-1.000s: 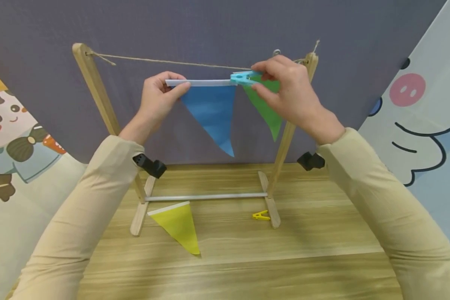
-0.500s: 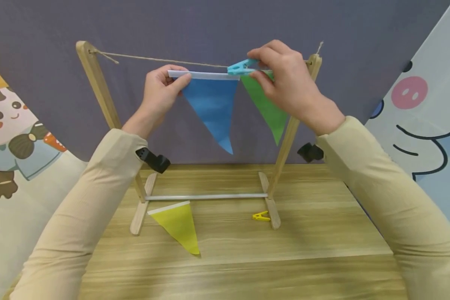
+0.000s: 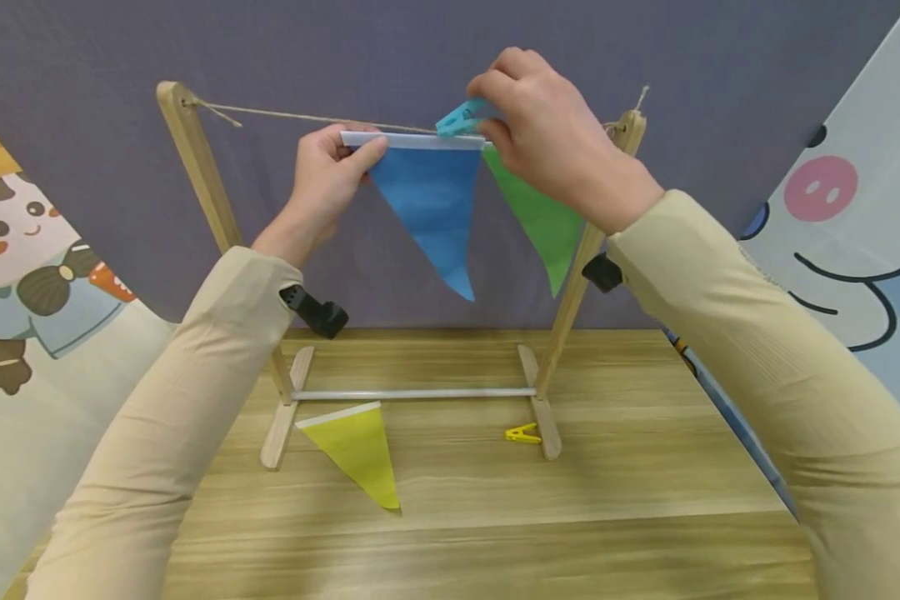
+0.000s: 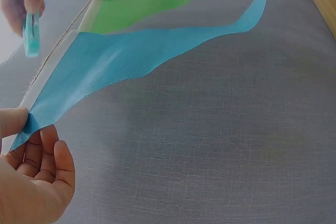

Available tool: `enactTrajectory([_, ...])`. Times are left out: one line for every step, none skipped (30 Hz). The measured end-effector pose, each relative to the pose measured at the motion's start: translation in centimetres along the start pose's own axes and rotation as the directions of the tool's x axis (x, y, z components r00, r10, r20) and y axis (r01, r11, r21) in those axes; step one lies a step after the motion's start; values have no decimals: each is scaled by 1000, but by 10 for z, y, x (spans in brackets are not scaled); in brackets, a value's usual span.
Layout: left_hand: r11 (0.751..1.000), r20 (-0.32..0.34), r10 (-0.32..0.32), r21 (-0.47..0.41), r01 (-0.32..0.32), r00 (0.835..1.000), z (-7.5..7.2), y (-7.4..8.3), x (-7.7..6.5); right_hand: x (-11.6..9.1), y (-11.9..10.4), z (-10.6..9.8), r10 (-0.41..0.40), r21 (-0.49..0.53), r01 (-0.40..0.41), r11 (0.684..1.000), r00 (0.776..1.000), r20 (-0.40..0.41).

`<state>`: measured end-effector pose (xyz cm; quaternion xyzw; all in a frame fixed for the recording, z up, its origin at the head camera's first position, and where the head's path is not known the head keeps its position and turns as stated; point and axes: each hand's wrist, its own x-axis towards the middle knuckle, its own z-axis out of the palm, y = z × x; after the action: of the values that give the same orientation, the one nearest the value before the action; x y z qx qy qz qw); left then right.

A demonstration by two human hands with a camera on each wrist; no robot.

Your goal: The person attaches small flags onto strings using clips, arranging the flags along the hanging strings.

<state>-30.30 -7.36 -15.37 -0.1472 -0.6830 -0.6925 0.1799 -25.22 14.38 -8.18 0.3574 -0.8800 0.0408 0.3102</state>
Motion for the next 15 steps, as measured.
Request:
enactTrajectory([1000, -2, -4, 0, 4, 1000, 0, 0, 0, 4, -1, -1, 9, -11, -9, 1000, 1000, 20])
enactTrajectory([1000, -6, -8, -2, 8, 1000, 1, 0, 1, 7, -3, -2, 19, -27, -18, 999, 999, 41])
enactTrajectory([1000, -8, -12, -5, 12, 1000, 1, 0, 1, 10, -4, -2, 29, -49, -26, 998, 998, 64])
enactTrajectory([1000, -11, -13, -7, 13, 1000, 2, -1, 1, 13, -5, -3, 41, -75, -35, 997, 995, 89])
enactTrajectory([1000, -13, -14, -4, 14, 1000, 2, -1, 1, 16, -5, -3, 53, -99, -42, 994, 992, 113])
enactTrajectory([1000, -13, -14, -6, 14, 1000, 3, -1, 2, 18, -6, -4, 62, -120, -46, 992, 989, 133])
enactTrajectory([1000, -14, -14, -11, 13, 1000, 4, -1, 2, 20, -6, -5, 71, -138, -50, 989, 986, 151])
enactTrajectory([1000, -14, -13, -12, 12, 1000, 4, -1, 2, 22, -6, -5, 78, -154, -52, 987, 983, 165])
enactTrajectory([1000, -13, -9, -12, 9, 1000, 5, -1, 2, 23, -6, -5, 81, -167, -51, 985, 981, 175])
enactTrajectory([1000, -12, -6, -11, 5, 1000, 5, -1, 3, 25, -6, -6, 85, -174, -53, 983, 979, 186])
enactTrajectory([1000, -11, -3, -9, 3, 1000, 6, 0, 3, 26, -6, -6, 87, -180, -51, 982, 977, 197])
enactTrajectory([1000, -9, 1, -10, -1, 1000, 6, 0, 3, 28, -5, -7, 84, -185, -46, 982, 975, 205])
enactTrajectory([1000, -9, 4, -8, -5, 1000, 6, 0, 3, 29, -5, -8, 80, -189, -39, 981, 974, 213])
enactTrajectory([1000, -9, 10, -7, -10, 1000, 6, 0, 4, 31, -5, -8, 76, -193, -33, 981, 973, 219])
enactTrajectory([1000, -8, 16, -7, -16, 1000, 7, 1, 4, 33, -5, -8, 70, -196, -25, 980, 972, 225])
